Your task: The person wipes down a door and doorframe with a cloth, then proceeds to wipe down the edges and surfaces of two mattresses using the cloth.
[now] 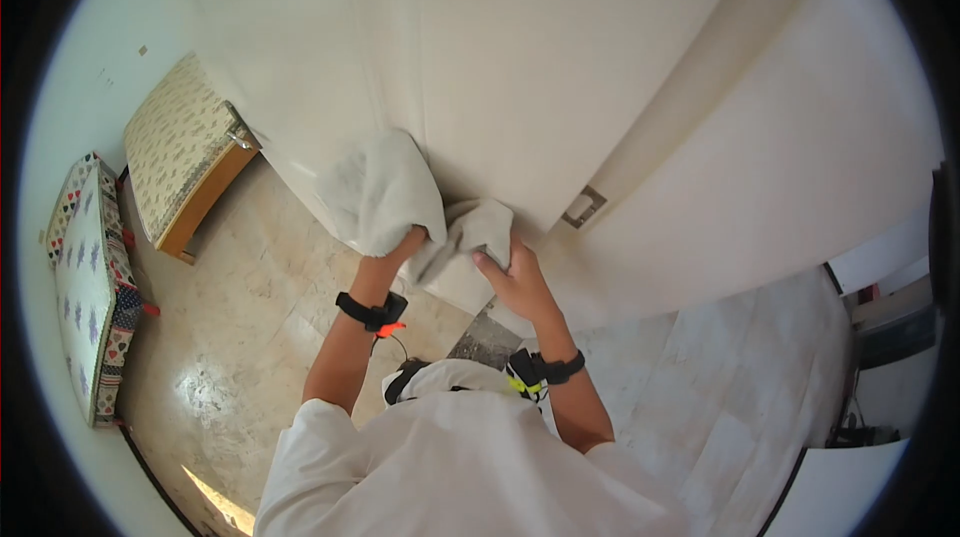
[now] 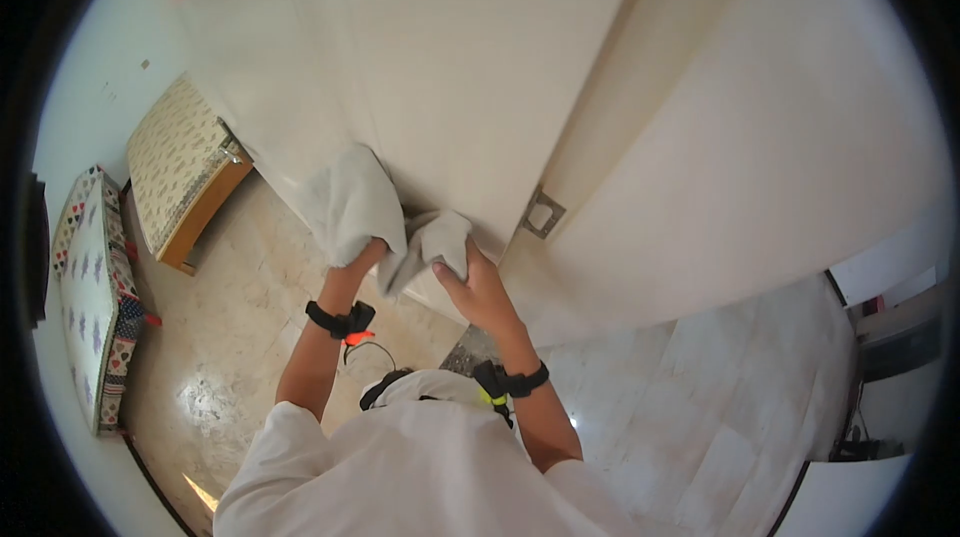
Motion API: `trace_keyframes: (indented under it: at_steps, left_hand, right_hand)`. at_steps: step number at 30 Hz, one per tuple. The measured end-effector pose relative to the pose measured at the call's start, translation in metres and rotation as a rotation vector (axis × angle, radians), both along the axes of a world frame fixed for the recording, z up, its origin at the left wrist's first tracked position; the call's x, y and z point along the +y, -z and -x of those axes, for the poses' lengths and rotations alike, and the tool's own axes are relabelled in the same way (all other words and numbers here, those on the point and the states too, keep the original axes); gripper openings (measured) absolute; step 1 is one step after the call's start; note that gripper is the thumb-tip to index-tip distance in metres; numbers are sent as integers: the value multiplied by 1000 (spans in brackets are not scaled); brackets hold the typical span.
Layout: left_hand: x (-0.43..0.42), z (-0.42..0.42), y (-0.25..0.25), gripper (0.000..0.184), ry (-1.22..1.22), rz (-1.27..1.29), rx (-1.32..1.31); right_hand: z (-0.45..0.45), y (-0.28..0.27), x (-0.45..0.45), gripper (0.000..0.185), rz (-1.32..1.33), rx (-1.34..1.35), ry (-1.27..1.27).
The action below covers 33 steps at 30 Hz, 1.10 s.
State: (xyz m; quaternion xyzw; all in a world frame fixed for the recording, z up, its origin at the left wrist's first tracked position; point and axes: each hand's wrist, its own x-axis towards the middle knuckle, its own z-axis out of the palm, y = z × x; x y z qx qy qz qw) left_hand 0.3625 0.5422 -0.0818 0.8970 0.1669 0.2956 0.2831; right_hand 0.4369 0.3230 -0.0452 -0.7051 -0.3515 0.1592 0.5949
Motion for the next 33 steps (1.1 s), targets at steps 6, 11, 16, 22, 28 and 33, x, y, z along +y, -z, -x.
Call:
trace_keyframes:
  at_steps: [6,11,16,22,28,33]
  left_hand:
    - [8,-8,-28,38,1,-84,155]
    - [-4,-14,-84,52,29,51,707]
    - [15,-13,53,43,158,-115,230]
    - [-5,-5,-32,32,166,-128,207]
    - [1,-30,-1,21,197,-700,-132]
    - [11,-27,5,24,271,-215,163]
  right_hand:
    - [0,-66,-29,36,-122,-68,72]
    - [18,-60,-41,32,-392,-34,257]
    - [42,-21,-43,41,-102,-56,261]
    - [54,-48,-40,54,-211,-26,176]
    - [50,-14,-15,69,-130,-41,273]
    - [46,9,-6,72,-82,4,176]
